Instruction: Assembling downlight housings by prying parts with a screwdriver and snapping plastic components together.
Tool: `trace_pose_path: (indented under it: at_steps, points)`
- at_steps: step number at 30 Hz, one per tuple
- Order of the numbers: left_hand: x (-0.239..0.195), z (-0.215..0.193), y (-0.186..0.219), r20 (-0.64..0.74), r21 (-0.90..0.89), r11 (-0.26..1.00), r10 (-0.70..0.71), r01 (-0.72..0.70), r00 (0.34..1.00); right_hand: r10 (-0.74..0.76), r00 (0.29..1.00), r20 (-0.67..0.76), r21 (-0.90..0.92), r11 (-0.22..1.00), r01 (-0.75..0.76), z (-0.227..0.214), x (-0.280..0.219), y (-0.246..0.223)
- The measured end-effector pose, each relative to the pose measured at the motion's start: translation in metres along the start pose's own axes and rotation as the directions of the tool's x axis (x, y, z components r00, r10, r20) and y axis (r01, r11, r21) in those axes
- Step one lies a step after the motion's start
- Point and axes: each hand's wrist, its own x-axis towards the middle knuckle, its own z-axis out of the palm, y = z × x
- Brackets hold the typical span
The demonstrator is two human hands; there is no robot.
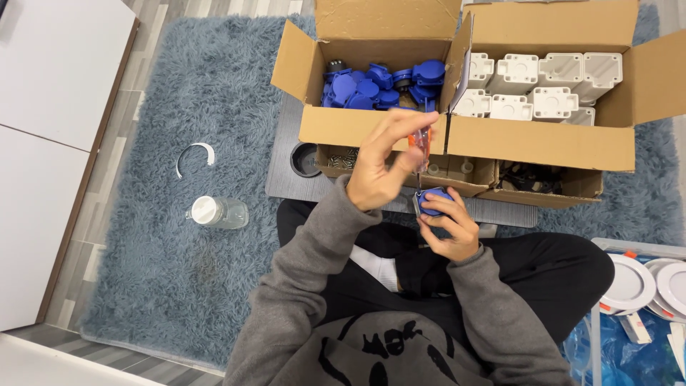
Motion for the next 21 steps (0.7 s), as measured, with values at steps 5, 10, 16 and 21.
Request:
trace_pose_path:
  at_steps: [5,10,16,21]
  points:
    - [-0.005,0.005,-0.005,-0.063,0.179,0.983,0.055,-0.043,0.996,-0.002,1.0,0.0,0.001,1.0,0.002,0.0,0.0,0.001]
    - [-0.001,0.007,0.006,-0.053,0.016,1.0,-0.014,0.015,0.998,0.003,1.0,-0.001,-0.003,1.0,-0.003,0.0,-0.001,0.002]
    - [0.0,0.004,0.006,-0.054,0.09,0.996,0.004,0.001,0.999,0.001,1.0,0.007,-0.001,1.0,-0.001,0.0,-0.002,0.002]
    - [-0.004,0.01,0.008,-0.113,0.191,0.982,0.019,0.003,0.993,0.005,1.0,0.006,-0.001,1.0,-0.005,-0.001,-0.003,0.003]
